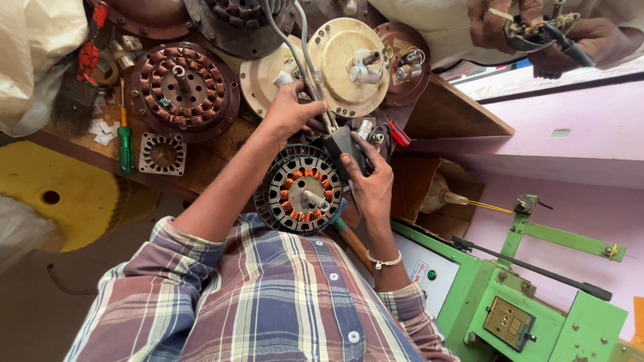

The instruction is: The person uses a hammer and screwdriver to adjust and secure parts of an electrical component on a cluttered workbench. They manipulate wires and a small black box, then use a hammer to tap the assembly into place.

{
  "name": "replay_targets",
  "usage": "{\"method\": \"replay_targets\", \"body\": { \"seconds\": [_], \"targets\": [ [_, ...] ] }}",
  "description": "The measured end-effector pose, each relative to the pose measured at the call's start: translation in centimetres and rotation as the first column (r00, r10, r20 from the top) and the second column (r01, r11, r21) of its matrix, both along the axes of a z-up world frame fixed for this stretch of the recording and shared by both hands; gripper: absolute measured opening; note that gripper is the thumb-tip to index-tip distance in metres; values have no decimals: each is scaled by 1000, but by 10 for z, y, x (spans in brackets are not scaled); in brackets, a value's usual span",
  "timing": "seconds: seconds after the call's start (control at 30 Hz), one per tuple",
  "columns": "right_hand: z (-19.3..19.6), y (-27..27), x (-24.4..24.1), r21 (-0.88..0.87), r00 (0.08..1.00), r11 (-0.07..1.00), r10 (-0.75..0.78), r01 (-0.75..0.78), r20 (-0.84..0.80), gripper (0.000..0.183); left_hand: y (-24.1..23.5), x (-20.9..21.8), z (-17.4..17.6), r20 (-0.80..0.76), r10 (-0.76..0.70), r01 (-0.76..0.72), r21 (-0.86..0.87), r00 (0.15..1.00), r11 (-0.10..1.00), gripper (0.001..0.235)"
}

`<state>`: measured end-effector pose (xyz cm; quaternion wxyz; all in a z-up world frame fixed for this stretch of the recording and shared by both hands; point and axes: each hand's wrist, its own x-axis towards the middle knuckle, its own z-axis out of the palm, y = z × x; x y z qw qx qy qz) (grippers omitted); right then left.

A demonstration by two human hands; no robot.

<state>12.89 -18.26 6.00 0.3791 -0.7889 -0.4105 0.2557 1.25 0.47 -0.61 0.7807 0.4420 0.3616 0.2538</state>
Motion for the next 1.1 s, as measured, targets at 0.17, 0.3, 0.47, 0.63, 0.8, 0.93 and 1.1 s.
{"method": "replay_targets", "body": {
  "seconds": [0.17,0.3,0.47,0.63,0.8,0.93,1.1],
  "targets": [
    [-39,-7,19,-118,991,993,-23,7,-130,84,4,6,-18,-30,-13,13,-13,999,1000,28],
    [-70,-9,28,-260,874,952,15,-161,-485,67,9,7,-35,-111,-30,34,39,993,999,31],
    [-86,-9,28,-165,776,969,40,-183,-629,42,5,-3,-50,-79,-30,34,50,996,998,35],
    [-80,-1,36,-164,817,981,-14,-99,-577,42,11,7,-40,-85,-23,29,65,996,997,32],
    [-72,5,42,-44,650,998,-59,39,-758,55,18,13,-25,-101,-28,37,83,994,996,34],
    [-64,8,44,-27,735,999,0,-24,-678,59,20,20,-16,-127,-34,41,53,991,998,35],
    [-53,5,34,86,809,996,38,15,-587,59,17,25,-7,-57,-30,39,165,998,986,36]
  ]
}}
